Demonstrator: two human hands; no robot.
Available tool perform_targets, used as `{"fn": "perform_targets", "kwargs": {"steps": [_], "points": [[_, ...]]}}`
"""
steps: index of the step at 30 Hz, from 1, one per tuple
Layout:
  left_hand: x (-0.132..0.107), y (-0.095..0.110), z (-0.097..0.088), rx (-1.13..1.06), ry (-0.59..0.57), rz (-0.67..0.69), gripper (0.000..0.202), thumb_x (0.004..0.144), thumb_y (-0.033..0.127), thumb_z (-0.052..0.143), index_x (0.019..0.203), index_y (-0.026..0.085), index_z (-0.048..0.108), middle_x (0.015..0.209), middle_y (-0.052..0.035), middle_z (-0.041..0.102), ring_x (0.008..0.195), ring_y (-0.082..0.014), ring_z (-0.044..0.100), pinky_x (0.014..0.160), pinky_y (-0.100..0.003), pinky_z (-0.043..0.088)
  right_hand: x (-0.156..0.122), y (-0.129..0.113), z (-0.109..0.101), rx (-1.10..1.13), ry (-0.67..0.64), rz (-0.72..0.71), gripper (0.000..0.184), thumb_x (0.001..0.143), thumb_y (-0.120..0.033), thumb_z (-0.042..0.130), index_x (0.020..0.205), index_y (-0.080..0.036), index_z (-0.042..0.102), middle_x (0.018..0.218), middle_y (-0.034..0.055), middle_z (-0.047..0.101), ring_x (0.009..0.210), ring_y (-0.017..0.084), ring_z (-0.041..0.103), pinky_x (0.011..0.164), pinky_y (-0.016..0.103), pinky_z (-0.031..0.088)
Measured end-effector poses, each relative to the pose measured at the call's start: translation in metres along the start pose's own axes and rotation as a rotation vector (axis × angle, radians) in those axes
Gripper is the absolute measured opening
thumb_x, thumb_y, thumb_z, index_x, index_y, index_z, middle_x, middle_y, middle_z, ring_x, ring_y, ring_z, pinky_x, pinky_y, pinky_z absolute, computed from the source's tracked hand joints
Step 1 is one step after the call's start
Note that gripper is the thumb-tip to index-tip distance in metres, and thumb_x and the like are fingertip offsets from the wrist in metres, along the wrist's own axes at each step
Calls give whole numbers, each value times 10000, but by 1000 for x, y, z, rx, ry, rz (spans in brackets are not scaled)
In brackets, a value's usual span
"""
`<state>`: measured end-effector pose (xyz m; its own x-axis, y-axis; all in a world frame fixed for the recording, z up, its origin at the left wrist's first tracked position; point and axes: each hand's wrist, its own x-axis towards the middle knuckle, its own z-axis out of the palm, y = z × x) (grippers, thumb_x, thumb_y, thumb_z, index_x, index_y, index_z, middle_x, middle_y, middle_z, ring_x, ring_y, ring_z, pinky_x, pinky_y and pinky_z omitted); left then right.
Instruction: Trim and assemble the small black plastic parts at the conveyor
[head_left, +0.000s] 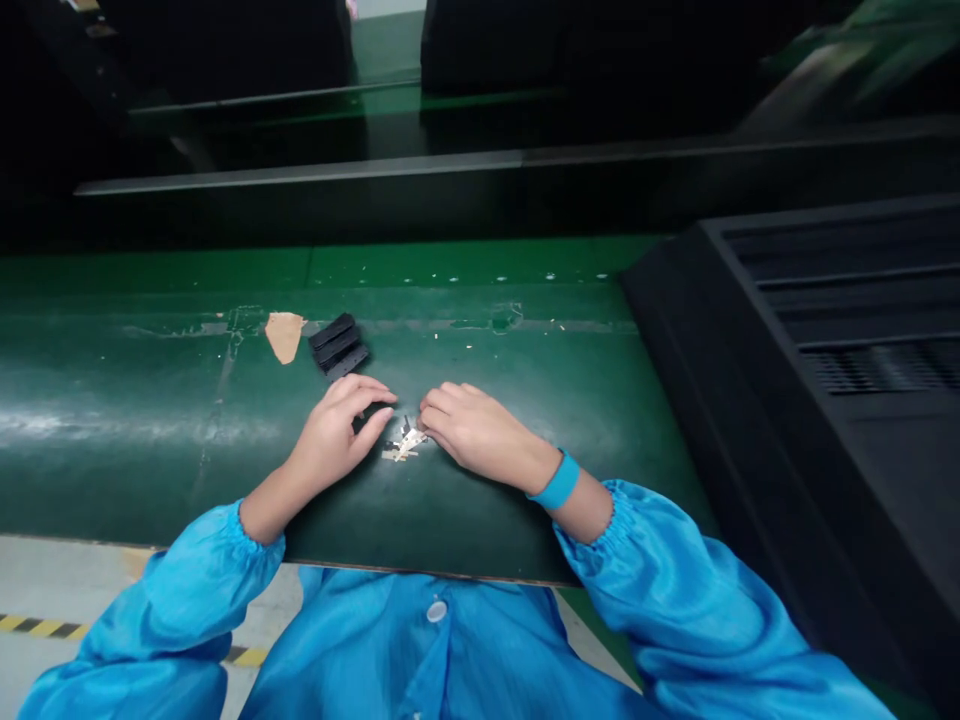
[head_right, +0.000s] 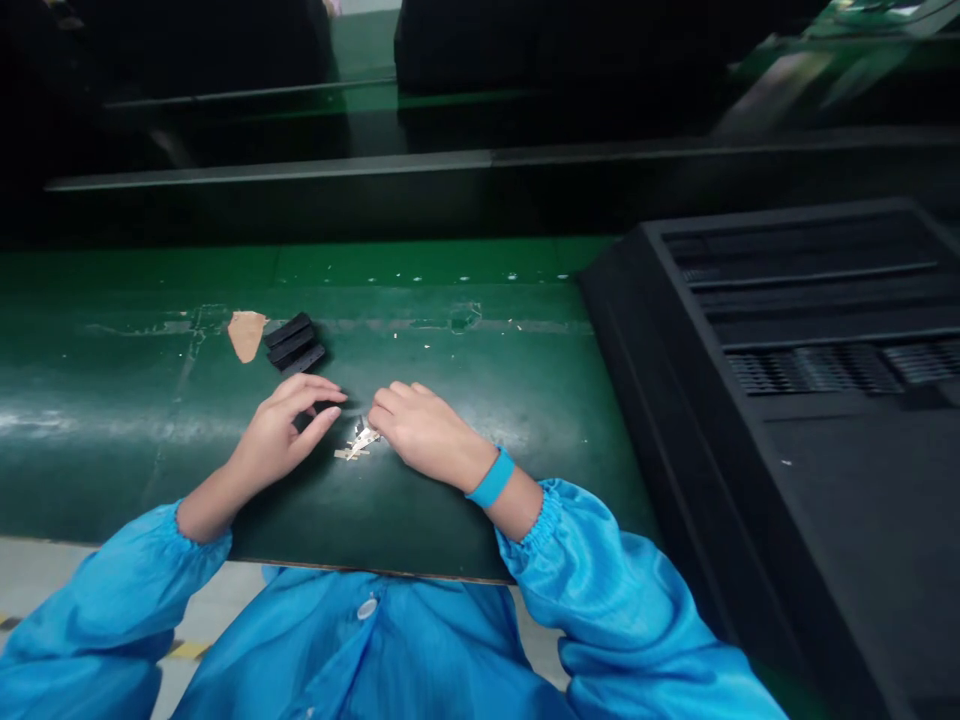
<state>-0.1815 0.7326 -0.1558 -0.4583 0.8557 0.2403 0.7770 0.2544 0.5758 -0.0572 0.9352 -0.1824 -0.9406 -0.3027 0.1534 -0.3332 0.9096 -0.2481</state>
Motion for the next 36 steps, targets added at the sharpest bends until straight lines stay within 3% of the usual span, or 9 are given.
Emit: {"fn": "perform_targets", "kwargs": {"steps": [5,9,12,16,22,24,27,31,36], "points": [[11,11,15,79,-287,-14,280,900,361,743,1102,175,686,1042,-87,682,996,-263,643,893,-403,539,-7,5,0,165,43,98,183,1054,-189,449,969,-167,610,924,80,628,834,223,521,774,352,416],[15,16,27,199,-393,-115,37,916,206,695,928,172,690,925,-70,672,926,-252,647,830,-364,531,-14,18,-3,431,144,212,121,1018,-156,489,965,-195,590,884,47,643,821,201,572,766,322,448],[18,16,30,196,-439,-147,81,945,166,630,885,177,684,869,-54,665,870,-229,645,787,-334,519,-17,24,-4,536,174,213,91,986,-151,552,999,-199,629,910,40,672,837,190,609,777,313,469],[16,12,24,190,-428,-88,117,980,202,587,893,180,664,886,-55,661,879,-228,639,809,-344,517,-14,17,-2,398,119,103,164,986,-223,621,1139,-188,670,1055,86,683,962,224,612,850,358,463],[10,10,19,156,-367,-99,299,877,253,757,1137,189,622,1029,-60,654,927,-236,643,823,-357,529,-5,0,1,42,34,21,215,1053,-207,491,935,-156,663,911,82,639,863,228,529,744,364,379],[11,12,21,167,-372,-89,238,873,224,755,1076,196,634,1023,-57,652,949,-243,637,826,-358,522,-6,1,1,58,42,45,210,1054,-217,477,948,-155,647,924,88,632,867,231,518,747,363,375],[16,14,22,71,-361,-98,49,915,174,691,921,198,649,912,-27,655,877,-205,637,771,-310,506,-9,5,-2,180,55,79,175,1040,-214,476,952,-170,621,925,78,624,860,223,522,757,348,390],[21,15,15,-93,-286,-103,80,960,176,631,911,202,688,853,-8,683,775,-151,631,735,-263,495,-14,7,-12,414,121,127,137,1012,-178,482,936,-186,596,879,51,625,810,194,548,754,325,425],[35,15,13,-244,-169,-107,172,988,224,591,1006,208,762,943,-44,747,854,-170,686,789,-279,534,-11,11,-10,1011,354,490,163,1009,-314,529,991,-200,644,853,21,693,671,131,619,655,279,499]]}}
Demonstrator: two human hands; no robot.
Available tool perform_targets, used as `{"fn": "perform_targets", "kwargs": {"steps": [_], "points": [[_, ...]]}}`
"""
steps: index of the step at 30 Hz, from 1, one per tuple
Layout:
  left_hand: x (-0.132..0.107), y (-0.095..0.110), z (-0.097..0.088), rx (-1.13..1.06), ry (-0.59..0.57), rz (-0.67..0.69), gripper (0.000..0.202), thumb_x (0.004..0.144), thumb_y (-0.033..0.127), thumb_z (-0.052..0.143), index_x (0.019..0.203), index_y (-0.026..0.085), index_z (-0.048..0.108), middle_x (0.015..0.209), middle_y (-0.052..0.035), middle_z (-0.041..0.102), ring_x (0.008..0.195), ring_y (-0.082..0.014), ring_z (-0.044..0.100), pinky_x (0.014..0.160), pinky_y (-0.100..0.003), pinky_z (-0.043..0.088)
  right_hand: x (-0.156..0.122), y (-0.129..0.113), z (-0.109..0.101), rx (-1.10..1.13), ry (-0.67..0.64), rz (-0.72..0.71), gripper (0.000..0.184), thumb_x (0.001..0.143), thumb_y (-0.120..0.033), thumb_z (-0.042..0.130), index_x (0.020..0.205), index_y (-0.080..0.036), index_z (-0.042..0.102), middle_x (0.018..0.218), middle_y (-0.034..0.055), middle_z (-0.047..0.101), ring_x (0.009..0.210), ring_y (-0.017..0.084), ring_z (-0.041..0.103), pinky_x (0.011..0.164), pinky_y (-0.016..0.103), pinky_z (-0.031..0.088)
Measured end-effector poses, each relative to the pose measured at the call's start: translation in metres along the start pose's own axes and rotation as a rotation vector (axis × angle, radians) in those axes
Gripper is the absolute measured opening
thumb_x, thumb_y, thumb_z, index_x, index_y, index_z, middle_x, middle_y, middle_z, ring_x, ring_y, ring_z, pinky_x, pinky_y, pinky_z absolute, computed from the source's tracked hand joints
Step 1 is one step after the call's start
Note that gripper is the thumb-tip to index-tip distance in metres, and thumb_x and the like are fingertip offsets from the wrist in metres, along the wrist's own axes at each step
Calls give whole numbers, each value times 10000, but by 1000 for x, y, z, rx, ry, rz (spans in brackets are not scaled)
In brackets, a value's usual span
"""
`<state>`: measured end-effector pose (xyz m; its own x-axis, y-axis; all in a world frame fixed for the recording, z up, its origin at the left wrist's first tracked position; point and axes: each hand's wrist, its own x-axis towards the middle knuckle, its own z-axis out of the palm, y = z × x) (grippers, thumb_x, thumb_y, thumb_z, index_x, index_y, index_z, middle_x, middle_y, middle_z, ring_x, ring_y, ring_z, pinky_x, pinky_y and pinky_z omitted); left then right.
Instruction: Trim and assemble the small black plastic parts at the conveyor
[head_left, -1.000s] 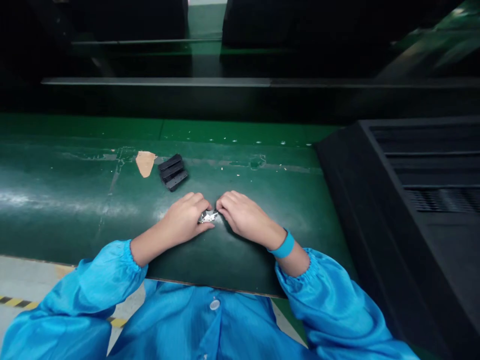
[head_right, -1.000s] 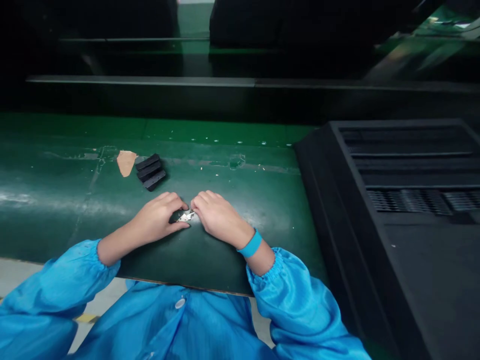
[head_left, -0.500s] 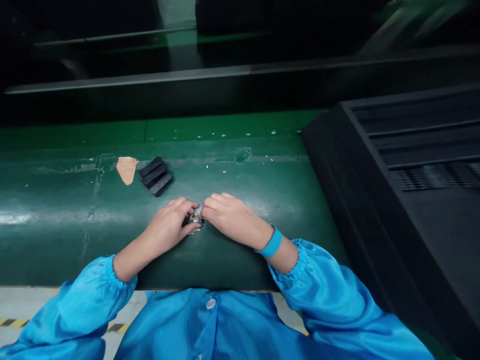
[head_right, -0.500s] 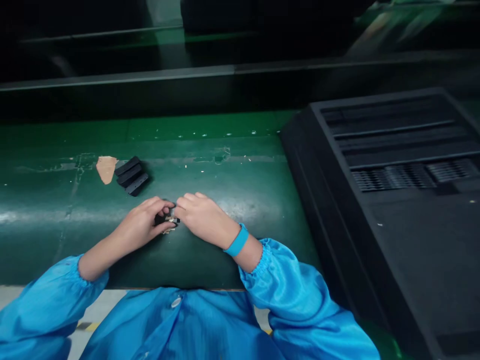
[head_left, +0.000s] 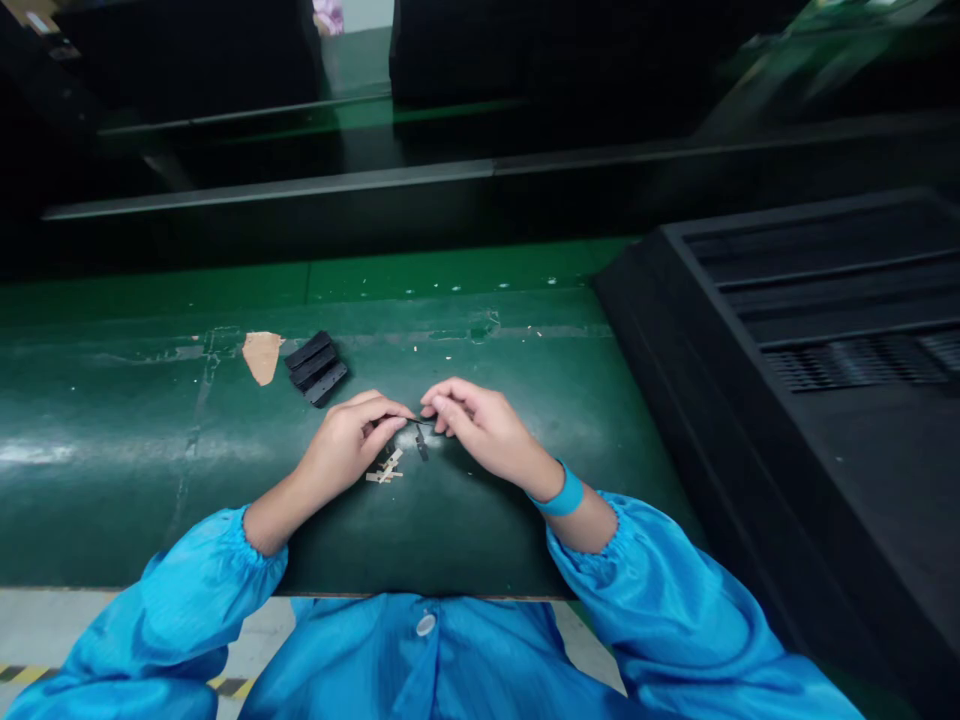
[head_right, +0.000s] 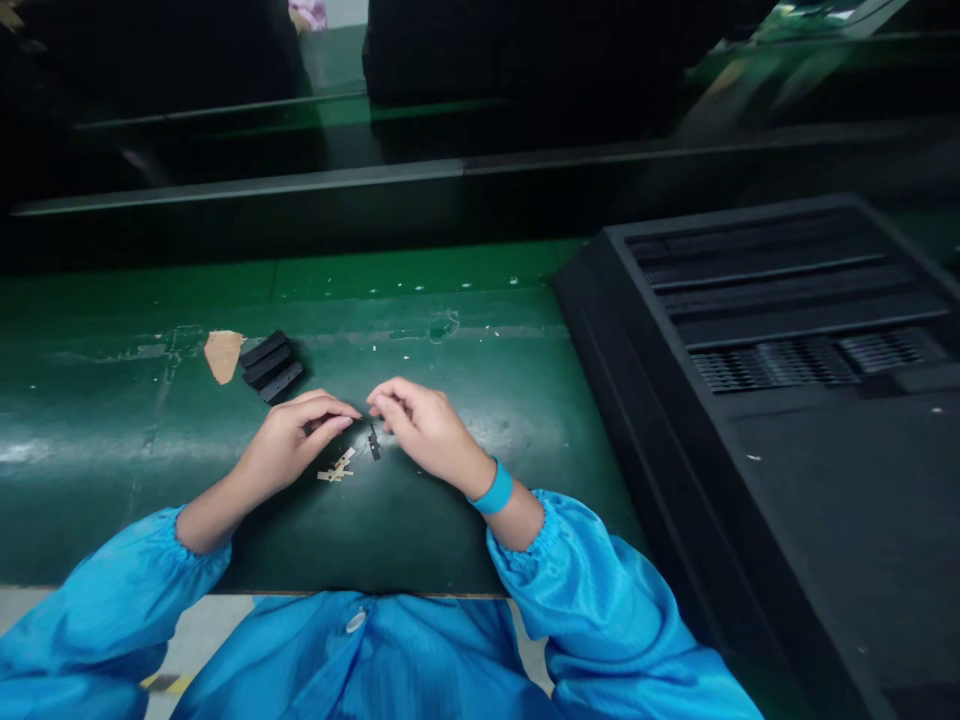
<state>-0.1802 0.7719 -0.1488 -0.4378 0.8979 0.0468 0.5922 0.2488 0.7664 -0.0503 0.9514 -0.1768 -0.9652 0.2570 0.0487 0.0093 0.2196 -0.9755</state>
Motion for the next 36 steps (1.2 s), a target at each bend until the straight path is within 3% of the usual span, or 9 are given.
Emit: {"fn": "perform_targets", "kwargs": {"steps": [5,9,12,17,22,26,31,34,36], "points": [[30,-12,17,-133,90,173,194,980,254,616,1019,235,805,969,-60,743,897,-179,687,837,-318,555,10,13,-4,505,119,168,345,818,-469,809,989,-199,681,728,-16,693,585,119,643,564,255,549],[41,-23,28,-108,223,246,193,968,247,637,1037,280,814,952,-47,673,887,-165,639,755,-302,538,12,15,-5,640,124,194,401,725,-374,904,1023,-207,693,889,12,753,748,139,729,693,278,617],[42,-24,29,-124,234,243,224,963,216,629,1083,295,801,965,-41,652,922,-165,623,799,-316,537,13,17,0,642,86,220,383,720,-338,908,1021,-213,707,836,-10,740,737,131,731,701,265,615],[39,-19,32,-404,285,-2,414,960,253,623,1370,204,593,1080,-74,672,966,-156,651,907,-332,554,13,18,3,514,202,218,263,796,-387,842,973,-223,737,800,-10,736,733,138,727,740,290,607],[38,-13,46,-835,90,-243,486,823,297,790,1242,164,584,1094,-104,721,991,-194,711,800,-302,609,10,17,7,340,352,77,149,892,-391,745,931,-250,773,1150,68,763,1161,235,688,1082,468,520],[39,-8,52,-1067,29,-400,434,738,360,871,1054,146,665,933,-70,770,875,-195,758,757,-311,637,7,17,11,264,316,51,167,947,-367,681,1028,-280,798,1287,69,706,1283,241,616,1141,494,467],[37,-6,49,-1043,42,-502,415,709,464,880,915,135,734,822,-77,793,766,-211,777,702,-328,649,8,16,7,202,324,67,182,910,-385,718,1038,-263,764,1074,57,727,954,200,708,873,385,601],[36,-6,46,-980,55,-518,405,700,452,884,912,129,762,818,-89,800,740,-209,775,676,-318,649,9,14,3,15,376,29,142,914,-355,700,986,-235,723,941,45,706,753,165,673,686,321,577],[36,-6,45,-964,75,-531,386,701,438,881,907,132,767,828,-90,805,753,-210,779,663,-301,647,8,11,0,-186,441,-76,81,932,-301,674,963,-231,702,946,55,711,783,176,673,692,326,560]]}}
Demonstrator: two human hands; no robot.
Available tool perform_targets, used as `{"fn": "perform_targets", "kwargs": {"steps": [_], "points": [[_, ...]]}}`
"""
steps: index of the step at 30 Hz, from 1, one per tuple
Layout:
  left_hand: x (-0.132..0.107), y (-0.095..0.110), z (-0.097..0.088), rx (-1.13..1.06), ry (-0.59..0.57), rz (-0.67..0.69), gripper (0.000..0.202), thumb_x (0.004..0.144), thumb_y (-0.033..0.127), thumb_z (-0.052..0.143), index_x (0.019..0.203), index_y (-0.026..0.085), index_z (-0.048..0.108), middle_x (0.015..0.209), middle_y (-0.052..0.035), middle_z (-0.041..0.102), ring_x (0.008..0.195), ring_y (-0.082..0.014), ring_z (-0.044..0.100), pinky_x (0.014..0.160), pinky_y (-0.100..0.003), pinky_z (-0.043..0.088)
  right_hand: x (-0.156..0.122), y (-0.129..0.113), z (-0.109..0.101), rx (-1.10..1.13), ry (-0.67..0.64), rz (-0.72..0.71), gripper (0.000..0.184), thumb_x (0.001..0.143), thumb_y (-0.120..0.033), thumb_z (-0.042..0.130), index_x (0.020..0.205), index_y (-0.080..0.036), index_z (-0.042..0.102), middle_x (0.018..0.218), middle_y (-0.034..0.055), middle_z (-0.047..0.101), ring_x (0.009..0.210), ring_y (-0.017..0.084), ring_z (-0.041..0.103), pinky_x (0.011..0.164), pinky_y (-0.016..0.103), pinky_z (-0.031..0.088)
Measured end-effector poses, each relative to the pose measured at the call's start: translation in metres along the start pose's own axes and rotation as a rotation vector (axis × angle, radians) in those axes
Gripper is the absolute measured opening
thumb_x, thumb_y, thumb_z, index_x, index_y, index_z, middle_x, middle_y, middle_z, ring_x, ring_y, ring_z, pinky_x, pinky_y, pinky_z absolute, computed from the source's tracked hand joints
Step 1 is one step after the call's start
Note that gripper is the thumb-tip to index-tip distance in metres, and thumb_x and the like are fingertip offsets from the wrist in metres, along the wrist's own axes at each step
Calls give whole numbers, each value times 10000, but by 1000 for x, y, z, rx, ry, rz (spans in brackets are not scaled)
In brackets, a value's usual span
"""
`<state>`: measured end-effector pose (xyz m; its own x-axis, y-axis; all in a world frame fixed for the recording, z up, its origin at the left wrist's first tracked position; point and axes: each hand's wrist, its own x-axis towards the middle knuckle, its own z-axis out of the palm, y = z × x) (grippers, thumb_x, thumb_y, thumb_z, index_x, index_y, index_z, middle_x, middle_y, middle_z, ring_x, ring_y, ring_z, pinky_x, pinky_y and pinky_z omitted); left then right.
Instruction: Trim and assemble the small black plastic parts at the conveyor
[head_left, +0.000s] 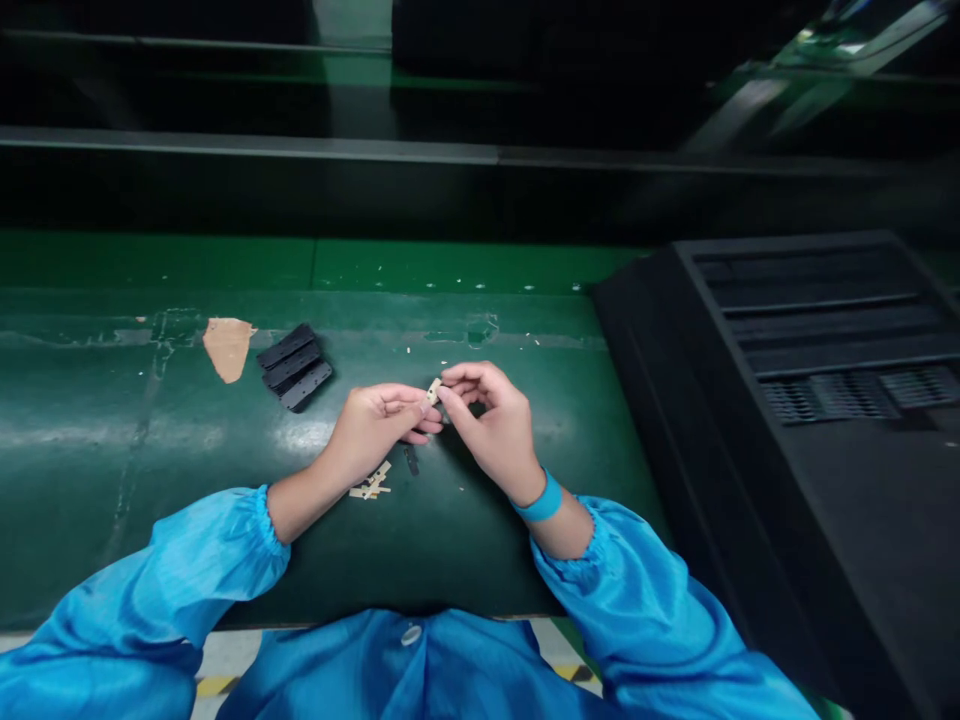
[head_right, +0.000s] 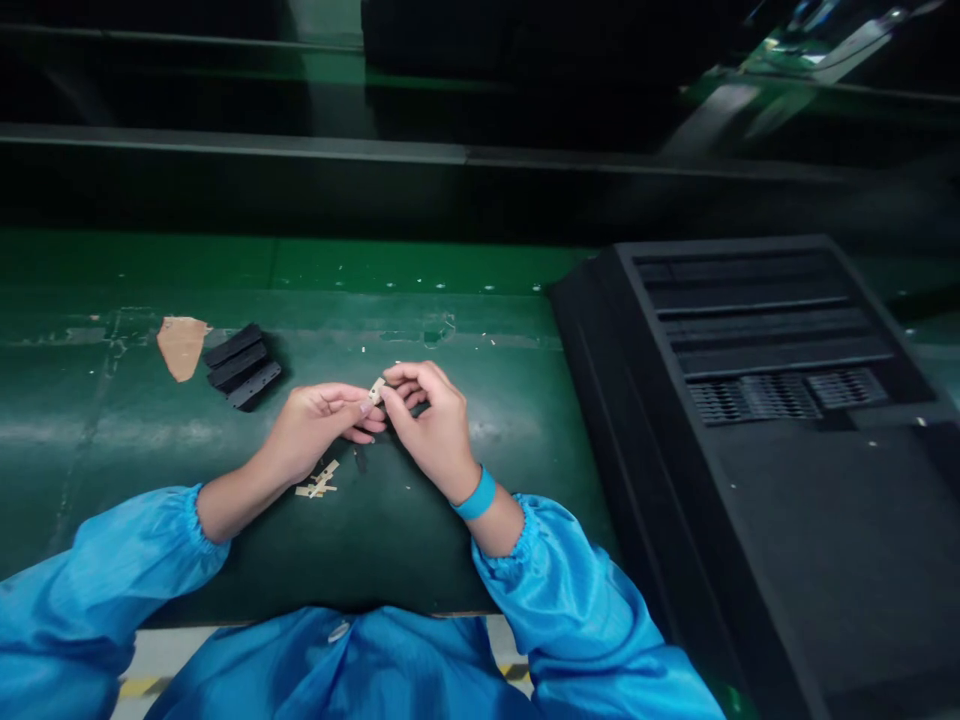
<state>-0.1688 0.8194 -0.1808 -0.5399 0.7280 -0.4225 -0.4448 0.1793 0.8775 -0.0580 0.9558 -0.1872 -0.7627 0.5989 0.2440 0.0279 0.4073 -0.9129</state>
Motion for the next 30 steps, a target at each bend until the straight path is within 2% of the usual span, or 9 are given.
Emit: {"fn": "perform_targets", "kwargs": {"steps": [2,5,9,15,18,21,24,27,30], "points": [[0,0,1,8,23,9,363,708,425,873,900,136,767,841,-89,808,785,-214,785,656,-283,644,0,-2,-5,-195,-7,-185,62,959,-257,644,977,-243,702,986,66,742,862,202,689,753,360,549],[-2,0,2,63,44,53,321,738,416,844,882,140,766,834,-85,807,810,-223,789,642,-275,642,0,-3,-11,-472,-130,-399,129,997,-236,604,977,-254,730,1017,63,792,923,232,706,789,399,505],[-4,-1,1,223,49,180,270,803,398,782,911,151,771,860,-77,812,812,-223,788,654,-288,645,1,-2,-14,-569,-237,-476,206,1032,-205,540,1097,-226,734,1140,75,793,959,227,724,792,392,483],[-6,2,-5,572,64,426,174,897,329,673,903,199,789,894,-37,823,787,-201,784,709,-284,633,6,1,-18,-512,-272,-468,231,1043,-214,505,1046,-215,736,1074,68,808,949,203,748,801,359,500],[-6,3,-5,661,67,463,162,893,314,672,915,207,792,890,-31,824,752,-195,782,694,-274,628,7,0,-16,-461,-252,-463,216,1022,-199,514,990,-211,727,1025,58,812,930,192,752,772,333,498],[-4,4,-3,605,40,407,174,883,333,692,930,190,778,872,-46,819,748,-197,783,694,-281,635,9,-2,-12,-447,-213,-402,199,989,-182,521,916,-220,703,946,37,801,845,180,733,760,321,500],[-1,4,-3,429,35,292,255,866,406,729,942,164,752,862,-75,807,808,-218,787,692,-303,650,14,-1,-17,-407,-104,-312,200,968,-173,508,884,-221,682,871,42,756,803,178,693,766,313,514],[3,4,-4,274,85,248,318,815,452,786,923,155,749,923,-77,784,867,-215,770,693,-312,662,24,11,-41,-551,21,-259,196,972,-187,521,891,-211,697,848,62,727,794,211,663,764,353,499],[6,5,-3,173,139,239,332,741,439,852,884,153,766,866,-44,751,764,-168,732,669,-297,658,33,26,-69,-778,61,-201,199,962,-245,615,791,-210,711,837,94,725,807,266,648,779,429,474]]}}
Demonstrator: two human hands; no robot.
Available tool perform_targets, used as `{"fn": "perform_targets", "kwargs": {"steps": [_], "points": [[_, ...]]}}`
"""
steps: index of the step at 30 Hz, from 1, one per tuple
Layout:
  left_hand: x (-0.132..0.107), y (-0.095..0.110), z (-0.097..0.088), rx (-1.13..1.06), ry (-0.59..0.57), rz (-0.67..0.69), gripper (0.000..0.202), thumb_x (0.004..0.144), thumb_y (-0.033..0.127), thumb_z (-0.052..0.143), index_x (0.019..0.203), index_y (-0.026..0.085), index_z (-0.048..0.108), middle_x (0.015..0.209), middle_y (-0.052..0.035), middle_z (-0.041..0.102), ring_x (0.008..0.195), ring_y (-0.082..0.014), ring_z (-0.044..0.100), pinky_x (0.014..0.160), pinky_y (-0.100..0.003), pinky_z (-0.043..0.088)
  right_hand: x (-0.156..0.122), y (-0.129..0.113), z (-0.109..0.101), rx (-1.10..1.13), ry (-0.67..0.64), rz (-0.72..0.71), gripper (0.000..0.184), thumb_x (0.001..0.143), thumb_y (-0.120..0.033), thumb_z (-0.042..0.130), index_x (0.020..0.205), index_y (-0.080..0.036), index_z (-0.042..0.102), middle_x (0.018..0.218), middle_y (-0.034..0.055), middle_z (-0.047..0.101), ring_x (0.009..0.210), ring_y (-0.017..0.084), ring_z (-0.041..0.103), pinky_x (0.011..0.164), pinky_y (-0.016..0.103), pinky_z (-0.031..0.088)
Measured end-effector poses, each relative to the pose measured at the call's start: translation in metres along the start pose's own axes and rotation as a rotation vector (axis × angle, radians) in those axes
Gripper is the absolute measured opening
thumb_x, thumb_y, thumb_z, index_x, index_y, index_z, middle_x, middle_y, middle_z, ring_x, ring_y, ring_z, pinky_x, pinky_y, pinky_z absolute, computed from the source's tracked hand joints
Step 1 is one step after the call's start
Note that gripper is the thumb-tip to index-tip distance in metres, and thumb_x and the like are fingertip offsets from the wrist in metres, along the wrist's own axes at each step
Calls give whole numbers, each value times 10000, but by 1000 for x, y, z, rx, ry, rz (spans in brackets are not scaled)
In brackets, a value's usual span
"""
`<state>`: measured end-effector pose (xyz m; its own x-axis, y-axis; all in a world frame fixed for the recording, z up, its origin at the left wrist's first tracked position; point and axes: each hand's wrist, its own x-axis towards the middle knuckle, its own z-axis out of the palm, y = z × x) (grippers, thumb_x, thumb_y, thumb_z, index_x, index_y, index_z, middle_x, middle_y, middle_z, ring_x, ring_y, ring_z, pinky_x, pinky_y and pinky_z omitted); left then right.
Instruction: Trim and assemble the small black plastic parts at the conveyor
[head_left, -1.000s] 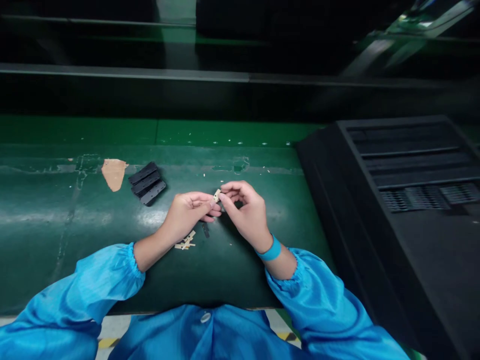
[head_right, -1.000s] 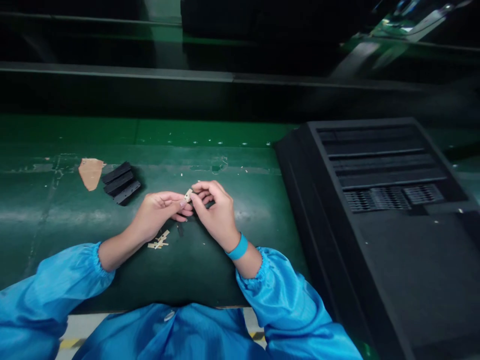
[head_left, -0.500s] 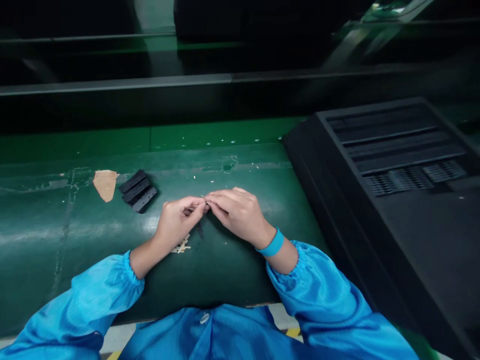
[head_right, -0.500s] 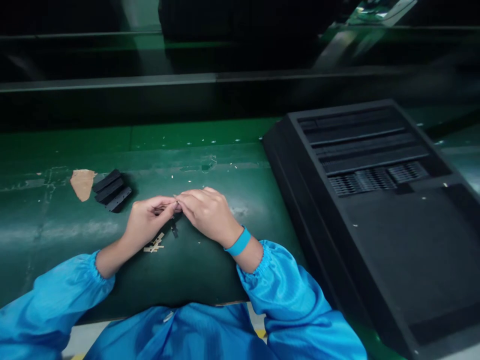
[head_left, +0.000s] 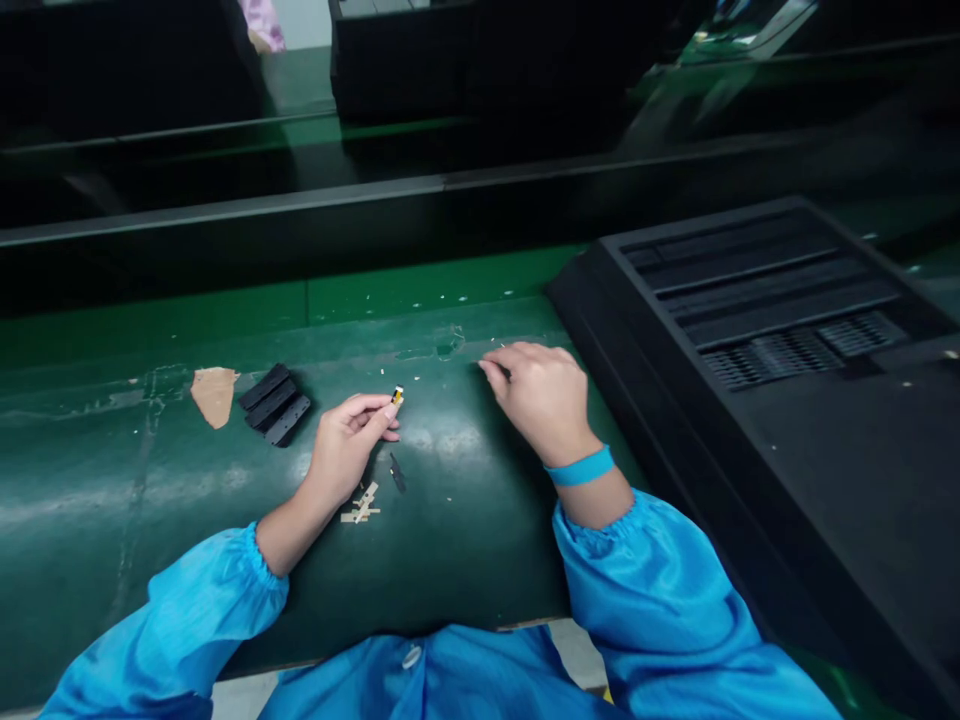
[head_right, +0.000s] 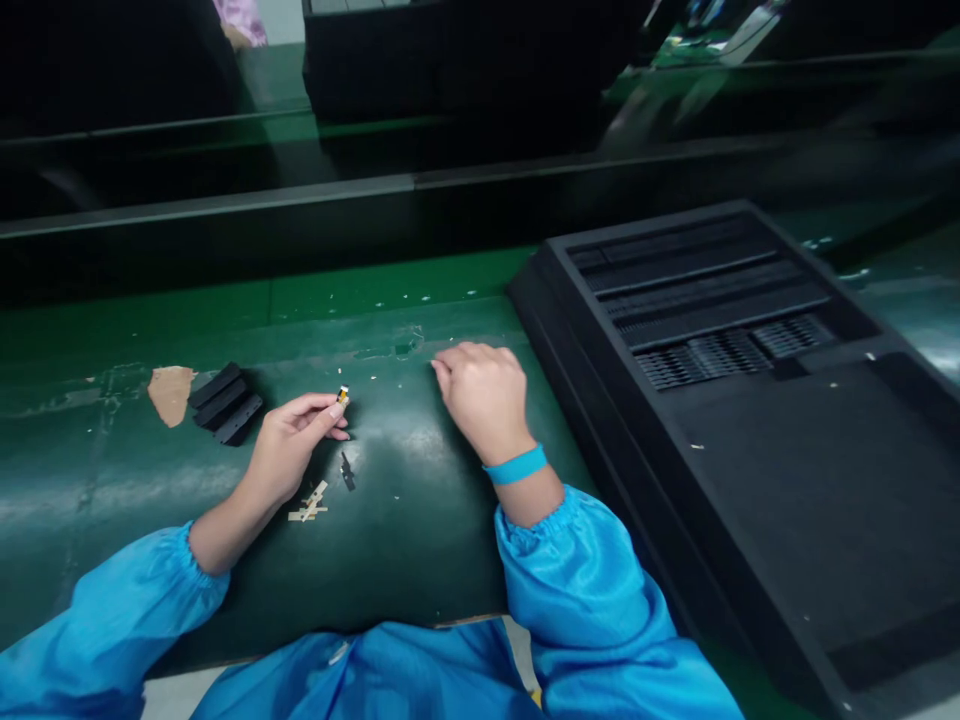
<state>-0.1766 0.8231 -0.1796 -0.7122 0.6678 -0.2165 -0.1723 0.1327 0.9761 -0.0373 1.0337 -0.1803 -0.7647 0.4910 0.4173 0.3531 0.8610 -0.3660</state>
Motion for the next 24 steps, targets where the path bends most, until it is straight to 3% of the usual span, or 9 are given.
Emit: {"fn": "perform_targets", "kwargs": {"steps": [3,6,9,12,17,21,24], "points": [[0,1,4,-136,31,-76,351,687,414,893,882,150,771,796,-26,740,707,-149,717,628,-258,634,-1,2,-2,-23,20,37,158,958,-212,609,878,-199,745,1055,147,749,960,328,661,859,509,486],[-3,1,9,-229,45,-111,346,661,390,913,862,147,770,777,-22,743,694,-138,717,612,-225,610,-9,-31,5,274,26,14,225,966,-176,563,1113,-210,729,1225,121,725,1101,296,666,962,494,518],[-7,2,13,-237,14,-126,343,670,389,909,866,138,780,757,-37,757,688,-143,720,632,-233,610,-18,-68,15,702,-118,83,145,943,-240,640,1046,-219,740,1094,72,761,948,209,720,866,362,585],[-9,1,14,-199,-9,-143,353,673,398,905,876,132,794,768,-56,775,692,-157,727,647,-252,616,-24,-85,21,853,-133,195,93,925,-231,643,943,-224,735,944,37,766,862,183,717,802,318,580],[-11,0,11,-131,-79,-152,351,700,402,878,906,135,783,823,-56,780,727,-159,730,662,-253,623,-22,-78,20,758,-111,130,119,942,-206,584,857,-219,666,925,46,731,851,187,681,776,318,542],[-11,2,6,44,-45,-24,285,760,375,819,918,146,759,833,-44,758,740,-157,712,638,-249,623,-22,-71,15,450,-170,-48,183,998,-206,508,887,-210,652,893,55,705,838,200,650,794,338,496],[-11,4,4,189,-49,71,218,817,364,754,858,150,753,811,-49,751,739,-159,704,619,-243,618,-24,-70,14,352,-198,-96,191,1010,-214,500,892,-216,650,905,50,707,834,194,646,795,321,484]]}}
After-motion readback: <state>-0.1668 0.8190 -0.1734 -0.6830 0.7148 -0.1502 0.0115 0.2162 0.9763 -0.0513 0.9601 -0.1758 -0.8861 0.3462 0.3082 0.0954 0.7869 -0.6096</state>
